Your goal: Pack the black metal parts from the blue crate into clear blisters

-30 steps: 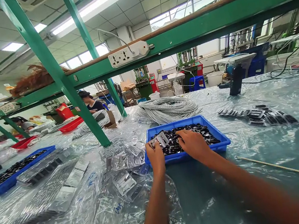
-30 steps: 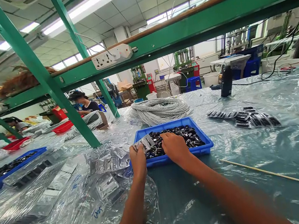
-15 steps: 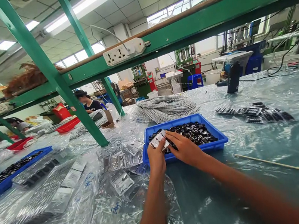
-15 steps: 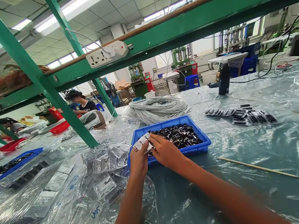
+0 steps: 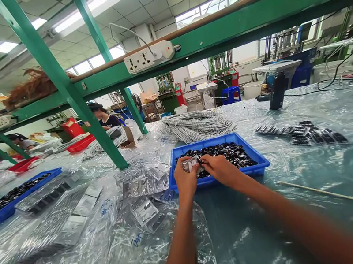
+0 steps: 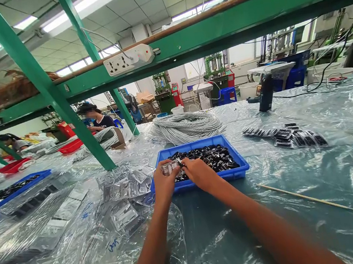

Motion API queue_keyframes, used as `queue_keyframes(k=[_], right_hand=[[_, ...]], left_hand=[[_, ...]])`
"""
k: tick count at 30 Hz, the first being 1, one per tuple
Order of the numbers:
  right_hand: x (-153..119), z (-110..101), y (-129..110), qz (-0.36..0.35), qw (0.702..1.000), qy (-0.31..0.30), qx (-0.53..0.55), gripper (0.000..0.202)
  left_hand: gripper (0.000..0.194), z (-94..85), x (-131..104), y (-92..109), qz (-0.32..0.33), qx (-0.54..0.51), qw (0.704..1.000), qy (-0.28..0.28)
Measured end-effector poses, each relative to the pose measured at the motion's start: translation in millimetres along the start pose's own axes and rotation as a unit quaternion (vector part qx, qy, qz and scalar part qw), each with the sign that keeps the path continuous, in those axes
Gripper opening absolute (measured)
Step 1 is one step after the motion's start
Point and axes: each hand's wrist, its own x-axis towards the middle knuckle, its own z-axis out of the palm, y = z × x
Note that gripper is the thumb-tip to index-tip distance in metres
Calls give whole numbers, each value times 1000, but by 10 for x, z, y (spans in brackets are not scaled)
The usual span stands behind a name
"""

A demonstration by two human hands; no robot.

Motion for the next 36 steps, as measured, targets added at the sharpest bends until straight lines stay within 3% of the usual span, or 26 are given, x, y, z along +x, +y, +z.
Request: queue_keyframes(k=[3, 6, 10, 12, 15, 18, 21, 23, 25, 27, 30, 33, 36], right_hand=[[-31, 10, -141, 11, 990, -43, -137, 22], [-51, -34, -233, 29, 985, -68, -158, 24], [-4, -140, -175, 25, 990, -17, -138, 34], [25, -250, -111, 18, 987, 18, -158, 40], [-33, -548, -20, 28, 981, 38, -186, 40], [-354, -937, 116, 88, 965, 1, -247, 29], [-976, -1247, 374, 173, 919, -118, -334, 19], [-1459, -1364, 593, 192, 890, -203, -360, 20], [-1870, -1428, 810, 178, 887, -227, -361, 34], [-2097, -1482, 1010, 160, 901, -217, -340, 34], [-1985, -1593, 1302, 185, 912, -182, -319, 22], [-1488, -1699, 1625, 291, 877, -99, -370, 26], [-1009, -1714, 1913, 324, 859, -67, -391, 32]], left_hand=[[21, -10, 2, -8, 7, 67, 996, 54], [20, -144, 75, -13, 5, 127, 979, 160], [32, -449, 246, -57, -17, 152, 942, 300], [47, -581, 319, -100, 32, 164, 921, 352], [58, -678, 373, -137, 106, 217, 897, 371], [53, -595, 339, -87, 176, 243, 891, 340], [48, -334, 207, 31, 256, 228, 901, 267], [43, -113, 77, 106, 303, 212, 907, 202], [39, 87, -60, 157, 348, 200, 906, 135], [37, 233, -174, 180, 386, 194, 898, 82], [34, 338, -271, 174, 409, 185, 893, 40], [32, 364, -297, 134, 408, 177, 895, 24], [32, 372, -298, 74, 407, 184, 895, 5]])
